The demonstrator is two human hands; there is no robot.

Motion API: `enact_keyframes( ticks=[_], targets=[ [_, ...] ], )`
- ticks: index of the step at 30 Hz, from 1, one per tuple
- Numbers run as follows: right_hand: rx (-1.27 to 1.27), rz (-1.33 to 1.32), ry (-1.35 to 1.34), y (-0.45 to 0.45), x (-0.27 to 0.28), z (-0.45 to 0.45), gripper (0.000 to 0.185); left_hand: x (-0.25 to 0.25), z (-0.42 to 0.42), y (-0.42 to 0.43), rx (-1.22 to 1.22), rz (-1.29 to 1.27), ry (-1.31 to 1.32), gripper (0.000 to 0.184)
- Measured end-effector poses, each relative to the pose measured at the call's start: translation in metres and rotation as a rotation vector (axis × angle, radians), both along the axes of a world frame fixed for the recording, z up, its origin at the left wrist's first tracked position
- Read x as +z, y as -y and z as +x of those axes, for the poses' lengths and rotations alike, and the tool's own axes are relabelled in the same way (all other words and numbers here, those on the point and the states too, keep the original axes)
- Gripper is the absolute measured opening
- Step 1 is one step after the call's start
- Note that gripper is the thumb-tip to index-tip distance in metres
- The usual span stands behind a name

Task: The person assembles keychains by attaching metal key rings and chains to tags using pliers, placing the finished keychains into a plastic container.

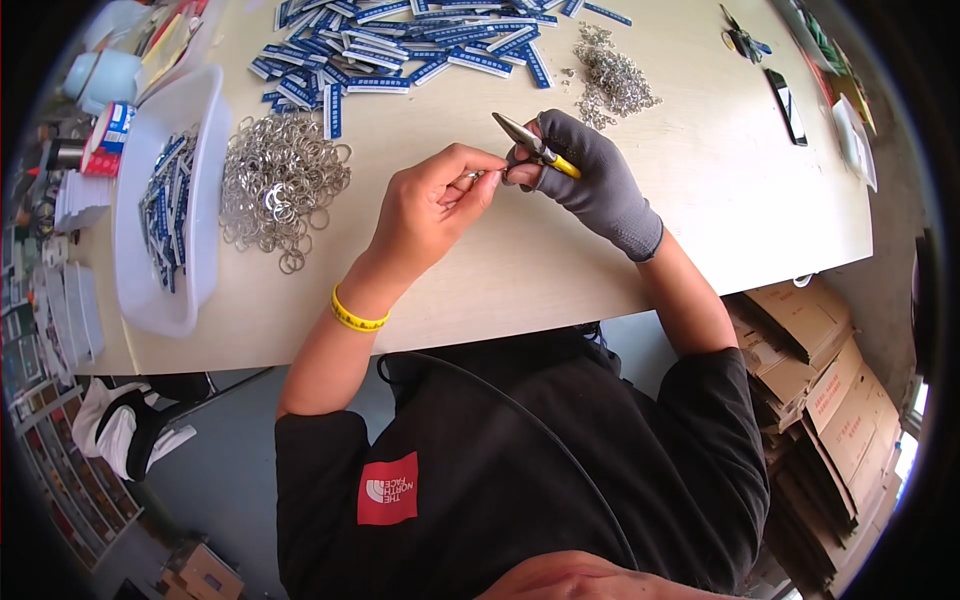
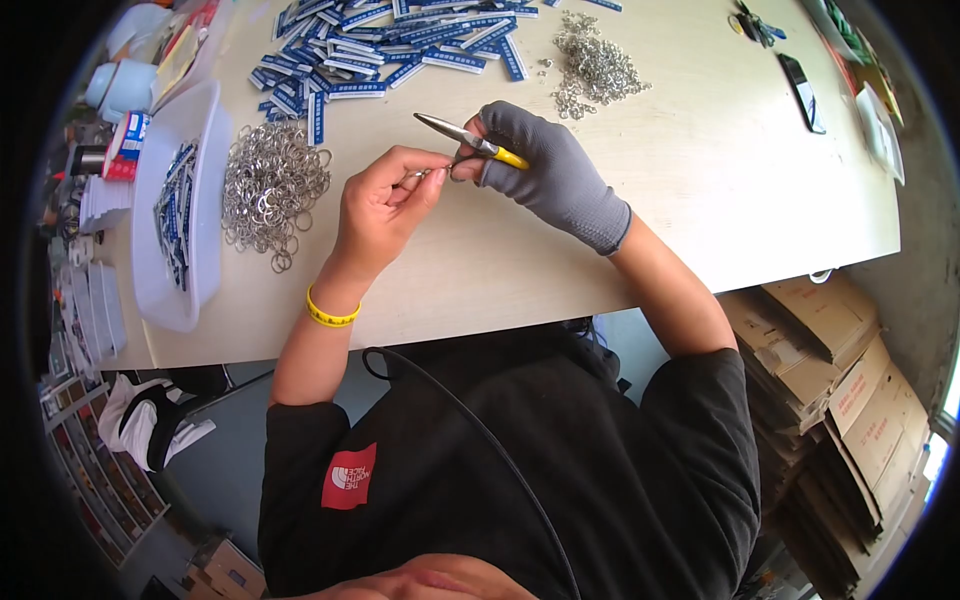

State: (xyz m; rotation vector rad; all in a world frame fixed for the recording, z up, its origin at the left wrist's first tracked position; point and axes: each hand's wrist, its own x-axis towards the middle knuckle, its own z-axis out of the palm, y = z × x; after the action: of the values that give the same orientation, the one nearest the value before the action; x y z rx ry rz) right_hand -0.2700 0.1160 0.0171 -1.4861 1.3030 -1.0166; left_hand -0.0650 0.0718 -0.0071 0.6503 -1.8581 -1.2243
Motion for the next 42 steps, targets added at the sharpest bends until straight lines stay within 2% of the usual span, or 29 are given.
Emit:
enact_keyframes(
  ticks=[5, 7, 8, 10, 14, 15, 16, 18, 21, 23, 29, 32, 35, 36, 39, 42],
  targets=[
    [-0.038, -0.062, -0.004, -0.002, -0.004, 0.001, 0.027, 0.004, 0.002, 0.0, -0.023, 0.01, 0.04, 0.01],
    [-0.085, -0.126, 0.067, -0.003, -0.009, 0.002, 0.027, 0.01, 0.004, 0.002, 0.02, -0.106, 0.157, 0.01],
    [-0.1, -0.16, -0.036, -0.003, -0.008, 0.003, 0.027, 0.012, 0.004, 0.003, 0.041, -0.166, 0.214, 0.01],
    [-0.131, -0.228, -0.247, -0.007, -0.003, 0.007, 0.026, 0.01, 0.002, 0.002, 0.098, -0.247, 0.198, 0.009],
    [0.027, -0.227, -0.223, 0.01, 0.007, -0.002, 0.018, -0.002, -0.001, 0.007, 0.183, -0.276, 0.017, 0.007],
    [-0.019, -0.177, -0.2, 0.021, 0.007, -0.007, 0.016, -0.001, 0.001, 0.01, 0.199, -0.23, 0.019, 0.007],
    [-0.076, -0.332, -0.328, 0.038, -0.001, -0.016, 0.018, 0.001, 0.005, 0.013, 0.214, -0.182, 0.02, 0.007],
    [-0.181, -0.436, -0.749, 0.075, 0.005, -0.029, 0.022, 0.006, 0.012, 0.017, 0.235, -0.139, 0.036, 0.007],
    [-0.088, -0.491, -0.963, 0.128, -0.019, -0.056, 0.024, 0.013, 0.015, 0.022, 0.25, -0.155, 0.075, 0.007],
    [-0.028, -0.41, -1.053, 0.143, -0.023, -0.057, 0.024, 0.016, 0.015, 0.023, 0.269, -0.163, 0.09, 0.006],
    [0.115, -0.288, -1.247, 0.145, 0.008, -0.047, 0.027, 0.015, 0.016, 0.023, 0.26, -0.179, 0.048, 0.006],
    [0.007, -0.394, -0.902, 0.135, 0.002, -0.052, 0.022, 0.018, 0.015, 0.022, 0.265, -0.21, 0.052, 0.008],
    [0.015, 0.052, 0.145, 0.088, 0.018, -0.028, 0.031, 0.016, 0.018, 0.023, 0.281, -0.249, 0.097, 0.009],
    [0.034, 0.125, 0.29, 0.071, 0.028, -0.016, 0.037, 0.016, 0.017, 0.023, 0.284, -0.276, 0.104, 0.009],
    [-0.019, 0.228, 0.634, 0.039, 0.026, 0.0, 0.038, 0.014, 0.014, 0.021, 0.271, -0.339, 0.111, 0.01],
    [-0.067, 0.191, 0.77, 0.031, 0.006, 0.004, 0.035, 0.012, 0.012, 0.018, 0.238, -0.359, 0.121, 0.011]
  ],
)
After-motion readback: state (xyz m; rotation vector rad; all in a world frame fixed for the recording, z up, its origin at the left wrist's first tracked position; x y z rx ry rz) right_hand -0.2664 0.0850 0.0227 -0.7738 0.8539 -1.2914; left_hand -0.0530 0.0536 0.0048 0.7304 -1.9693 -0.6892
